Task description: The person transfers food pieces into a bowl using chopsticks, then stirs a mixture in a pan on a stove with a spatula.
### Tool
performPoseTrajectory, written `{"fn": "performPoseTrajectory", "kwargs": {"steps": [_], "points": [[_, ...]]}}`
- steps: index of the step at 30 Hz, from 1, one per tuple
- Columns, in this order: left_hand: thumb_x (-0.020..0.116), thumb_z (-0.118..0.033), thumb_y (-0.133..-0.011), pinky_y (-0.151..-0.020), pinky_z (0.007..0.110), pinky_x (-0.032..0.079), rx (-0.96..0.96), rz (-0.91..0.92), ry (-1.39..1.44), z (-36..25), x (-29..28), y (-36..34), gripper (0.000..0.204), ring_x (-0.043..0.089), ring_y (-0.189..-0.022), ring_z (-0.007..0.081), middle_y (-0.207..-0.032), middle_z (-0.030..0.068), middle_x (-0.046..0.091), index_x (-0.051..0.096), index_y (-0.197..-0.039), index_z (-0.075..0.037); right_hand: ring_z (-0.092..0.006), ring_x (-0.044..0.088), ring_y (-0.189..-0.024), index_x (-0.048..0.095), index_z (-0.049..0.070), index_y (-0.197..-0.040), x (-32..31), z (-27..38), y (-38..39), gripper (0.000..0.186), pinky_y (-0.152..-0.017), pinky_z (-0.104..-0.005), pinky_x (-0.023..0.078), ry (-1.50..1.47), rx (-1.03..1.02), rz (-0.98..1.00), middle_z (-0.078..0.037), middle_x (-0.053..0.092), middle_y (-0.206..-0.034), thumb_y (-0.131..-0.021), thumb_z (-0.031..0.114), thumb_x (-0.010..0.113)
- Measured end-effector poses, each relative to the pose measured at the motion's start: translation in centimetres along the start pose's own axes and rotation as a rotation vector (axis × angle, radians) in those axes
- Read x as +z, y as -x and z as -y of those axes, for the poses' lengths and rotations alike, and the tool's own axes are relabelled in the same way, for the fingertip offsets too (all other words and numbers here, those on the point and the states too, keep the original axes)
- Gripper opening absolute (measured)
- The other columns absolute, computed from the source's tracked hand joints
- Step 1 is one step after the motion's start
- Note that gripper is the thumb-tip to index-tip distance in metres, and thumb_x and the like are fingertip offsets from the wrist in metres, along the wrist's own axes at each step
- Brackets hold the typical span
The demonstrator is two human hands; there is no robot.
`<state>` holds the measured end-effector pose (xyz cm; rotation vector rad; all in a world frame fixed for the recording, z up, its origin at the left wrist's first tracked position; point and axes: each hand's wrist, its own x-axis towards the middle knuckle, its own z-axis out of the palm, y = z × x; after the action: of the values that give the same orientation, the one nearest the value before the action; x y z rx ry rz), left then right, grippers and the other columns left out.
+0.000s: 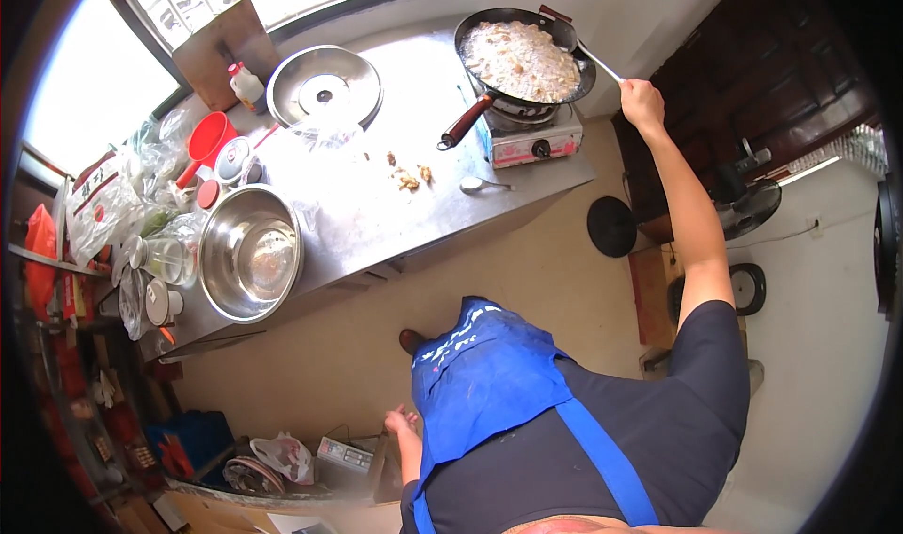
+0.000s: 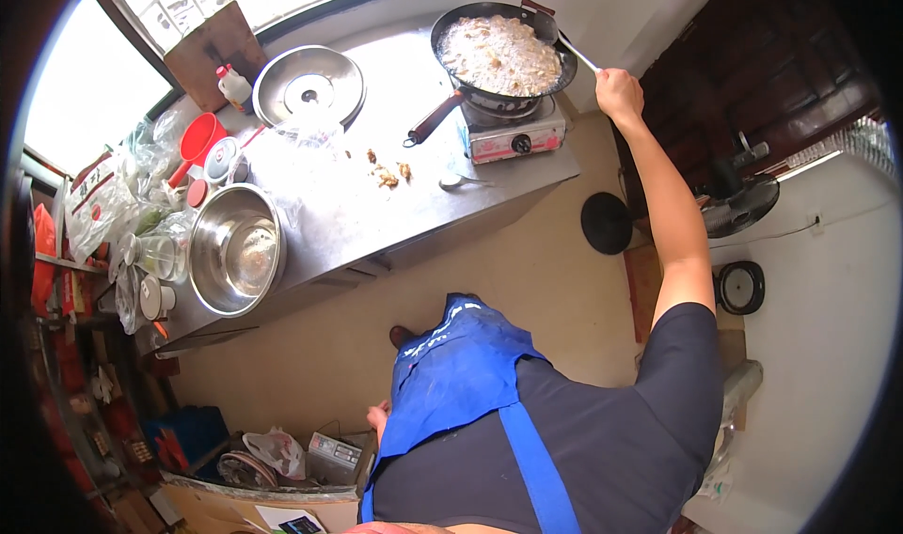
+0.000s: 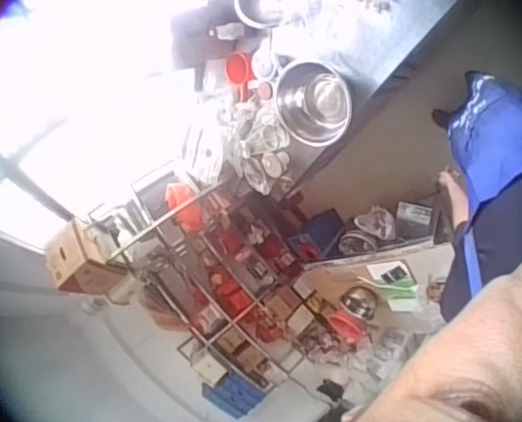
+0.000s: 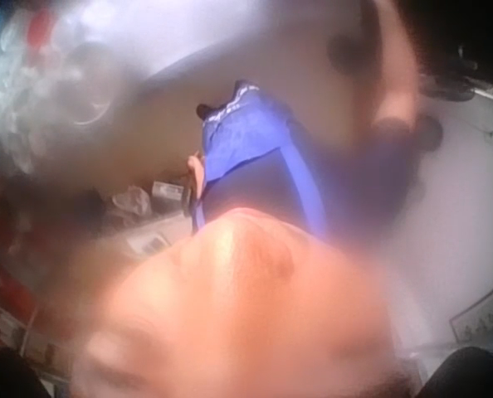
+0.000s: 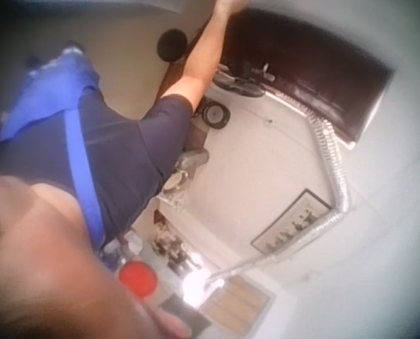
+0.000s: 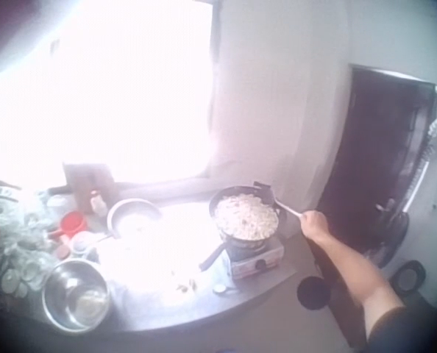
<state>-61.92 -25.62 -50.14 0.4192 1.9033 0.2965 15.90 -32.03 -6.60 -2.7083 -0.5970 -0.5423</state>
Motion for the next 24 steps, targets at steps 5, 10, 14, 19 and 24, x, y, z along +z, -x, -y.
{"fn": "performPoseTrajectory", "kwargs": {"steps": [5,10,14,19,24], "points": [[0.022,-0.05,-0.101,-0.063,0.04,0.06,0.068,-0.033,-0.014,0.5,-0.8,-1.1,0.074,0.068,-0.073,0.0328,-0.107,0.0245,0.066,0.068,-0.106,0.007,-0.0329,0.066,-0.074,0.072,0.005,-0.093,1.3,1.2,-2.0,0.035,-0.069,-0.0404,0.05,-0.271,0.33,0.262,-0.017,0.067,-0.076,-0.092,0.035,0.054],[0.027,-0.058,-0.099,-0.058,0.039,0.057,0.042,-0.106,0.073,1.2,-0.8,-0.7,0.077,0.067,-0.066,0.0311,-0.104,0.0244,0.066,0.068,-0.106,0.006,-0.0282,0.062,-0.068,0.068,0.004,-0.097,3.1,0.8,-2.5,0.031,-0.065,-0.04,0.048,-0.313,0.164,0.266,-0.018,0.064,-0.073,-0.092,0.032,0.056],[0.04,-0.06,-0.095,-0.071,0.044,0.056,0.015,-0.228,0.005,1.6,-0.1,1.8,0.073,0.068,-0.079,0.0354,-0.107,0.0261,0.066,0.067,-0.107,0.007,-0.0395,0.063,-0.078,0.067,0.005,-0.096,3.4,2.7,-1.3,0.03,-0.067,-0.045,0.048,-0.133,-0.287,0.153,-0.02,0.064,-0.077,-0.093,0.032,0.053],[0.053,-0.054,-0.09,-0.083,0.047,0.051,-0.099,-0.338,-0.205,-1.4,-0.1,8.0,0.068,0.066,-0.093,0.0398,-0.104,0.0277,0.066,0.066,-0.103,0.011,-0.0427,0.064,-0.077,0.063,0.008,-0.092,0.9,6.4,2.2,0.025,-0.069,-0.0522,0.05,0.02,-0.437,0.124,-0.021,0.066,-0.076,-0.093,0.032,0.055],[0.052,-0.046,-0.093,-0.075,0.046,0.053,0.001,-0.24,-0.178,-1.2,-0.4,4.6,0.061,0.068,-0.087,0.0387,-0.096,0.0267,0.067,0.064,-0.1,0.013,-0.0384,0.064,-0.069,0.062,0.009,-0.107,-2.9,6.7,3.5,0.022,-0.062,-0.0475,0.05,0.216,-0.58,0.141,-0.018,0.065,-0.073,-0.094,0.026,0.056]]}}
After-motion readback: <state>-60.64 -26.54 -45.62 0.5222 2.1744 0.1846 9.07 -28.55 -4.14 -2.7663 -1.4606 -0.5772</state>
